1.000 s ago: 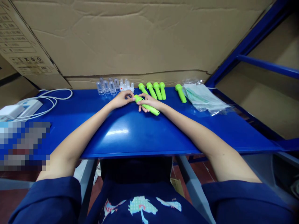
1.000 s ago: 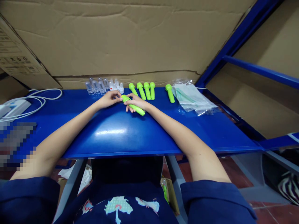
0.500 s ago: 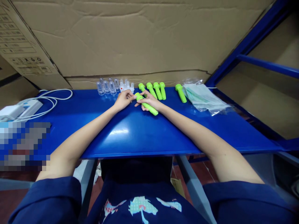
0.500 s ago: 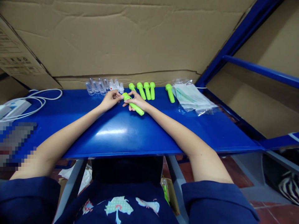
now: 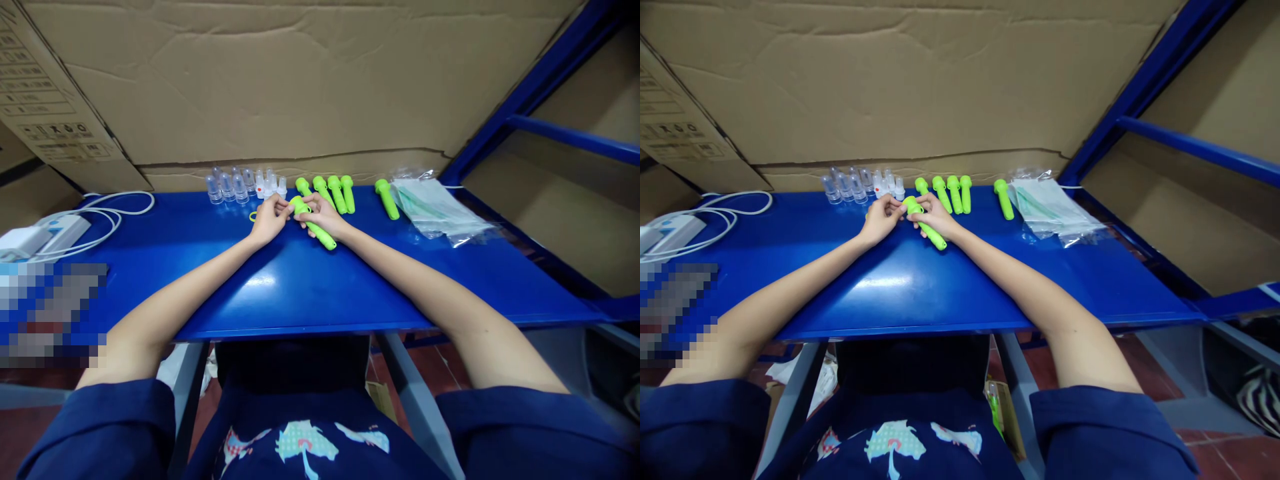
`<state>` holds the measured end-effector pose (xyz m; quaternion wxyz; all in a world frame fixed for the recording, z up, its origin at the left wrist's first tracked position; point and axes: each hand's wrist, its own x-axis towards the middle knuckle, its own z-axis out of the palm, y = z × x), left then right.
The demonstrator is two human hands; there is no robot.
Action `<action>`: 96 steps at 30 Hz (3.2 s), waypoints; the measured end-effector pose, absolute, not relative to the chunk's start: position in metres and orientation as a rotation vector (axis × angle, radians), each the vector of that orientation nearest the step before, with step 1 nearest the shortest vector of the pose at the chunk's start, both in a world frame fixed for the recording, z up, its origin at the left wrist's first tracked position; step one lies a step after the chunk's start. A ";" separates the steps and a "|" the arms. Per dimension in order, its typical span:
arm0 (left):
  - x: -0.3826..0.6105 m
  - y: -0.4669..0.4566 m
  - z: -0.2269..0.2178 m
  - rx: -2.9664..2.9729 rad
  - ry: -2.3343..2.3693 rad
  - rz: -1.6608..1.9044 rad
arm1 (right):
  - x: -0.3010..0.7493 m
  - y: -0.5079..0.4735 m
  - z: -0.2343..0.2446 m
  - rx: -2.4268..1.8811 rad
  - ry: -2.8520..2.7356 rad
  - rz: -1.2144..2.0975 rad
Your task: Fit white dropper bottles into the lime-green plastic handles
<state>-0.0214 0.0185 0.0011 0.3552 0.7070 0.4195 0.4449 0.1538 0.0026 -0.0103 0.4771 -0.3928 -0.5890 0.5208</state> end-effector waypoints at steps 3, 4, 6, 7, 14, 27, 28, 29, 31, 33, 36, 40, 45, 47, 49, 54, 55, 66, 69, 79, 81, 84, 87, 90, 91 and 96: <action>-0.021 0.018 0.001 1.836 1.068 1.173 | 0.154 0.001 -0.008 -0.914 -1.447 1.271; -0.021 0.017 0.001 1.855 1.056 1.177 | 0.153 0.000 -0.007 -0.901 -1.459 1.268; -0.022 0.016 0.001 1.915 1.031 1.170 | 0.153 -0.001 -0.006 -0.893 -1.479 1.261; -0.022 0.015 0.001 1.949 1.019 1.164 | 0.153 -0.001 -0.007 -0.899 -1.480 1.259; -0.023 0.010 0.002 2.065 0.981 1.119 | 0.157 0.008 -0.018 -0.939 -1.457 1.260; -0.018 0.006 0.003 2.259 1.036 1.112 | 0.153 0.007 -0.016 -1.012 -1.384 1.250; -0.018 0.006 0.003 2.247 1.024 1.123 | 0.154 0.009 -0.017 -1.004 -1.395 1.243; -0.017 0.007 0.002 2.225 1.007 1.129 | 0.154 0.010 -0.019 -1.000 -1.405 1.236; -0.017 0.010 0.001 2.149 0.986 1.124 | 0.156 0.012 -0.021 -1.004 -1.409 1.228; -0.018 0.014 -0.001 2.061 1.005 1.107 | 0.156 0.012 -0.021 -1.015 -1.404 1.233; -0.019 0.017 -0.002 2.066 1.063 1.092 | 0.154 0.009 -0.017 -1.001 -1.410 1.255; -0.017 0.009 0.001 2.127 1.021 1.042 | 0.150 0.004 -0.010 -0.993 -1.374 1.254; -0.011 -0.004 0.006 2.006 1.047 0.901 | 0.147 0.001 -0.008 -1.074 -1.361 1.219; -0.009 -0.009 0.007 1.967 1.033 0.903 | 0.147 0.001 -0.008 -1.105 -1.398 1.227; -0.007 -0.013 0.010 1.962 1.014 0.946 | 0.147 0.000 -0.008 -1.099 -1.428 1.241; -0.005 -0.023 0.017 2.016 1.068 0.994 | 0.148 0.000 -0.009 -1.009 -1.473 1.262; -0.005 -0.024 0.018 2.012 1.084 0.993 | 0.149 0.000 -0.009 -1.004 -1.476 1.261; -0.001 -0.027 0.014 2.001 1.142 1.003 | 0.149 -0.003 -0.007 -1.060 -1.469 1.246; -0.001 -0.026 0.013 2.050 1.164 0.998 | 0.149 -0.002 -0.007 -1.066 -1.468 1.247; -0.002 -0.028 0.013 2.096 1.145 0.969 | 0.147 -0.004 -0.008 -1.046 -1.467 1.189; -0.002 -0.028 0.013 2.100 1.143 0.973 | 0.148 -0.005 -0.007 -1.033 -1.504 1.196; -0.002 -0.026 0.011 2.124 1.137 0.984 | 0.148 -0.006 -0.005 -1.037 -1.542 1.194; -0.002 -0.027 0.011 2.150 1.134 0.987 | 0.146 -0.008 -0.003 -1.037 -1.544 1.189; -0.002 -0.029 0.012 2.157 1.142 0.957 | 0.145 -0.011 0.001 -1.067 -1.536 1.183; -0.002 -0.031 0.013 2.162 1.150 0.948 | 0.144 -0.012 0.002 -1.082 -1.534 1.181; -0.002 -0.034 0.015 2.230 1.189 0.951 | 0.144 -0.013 0.003 -1.164 -1.519 1.177</action>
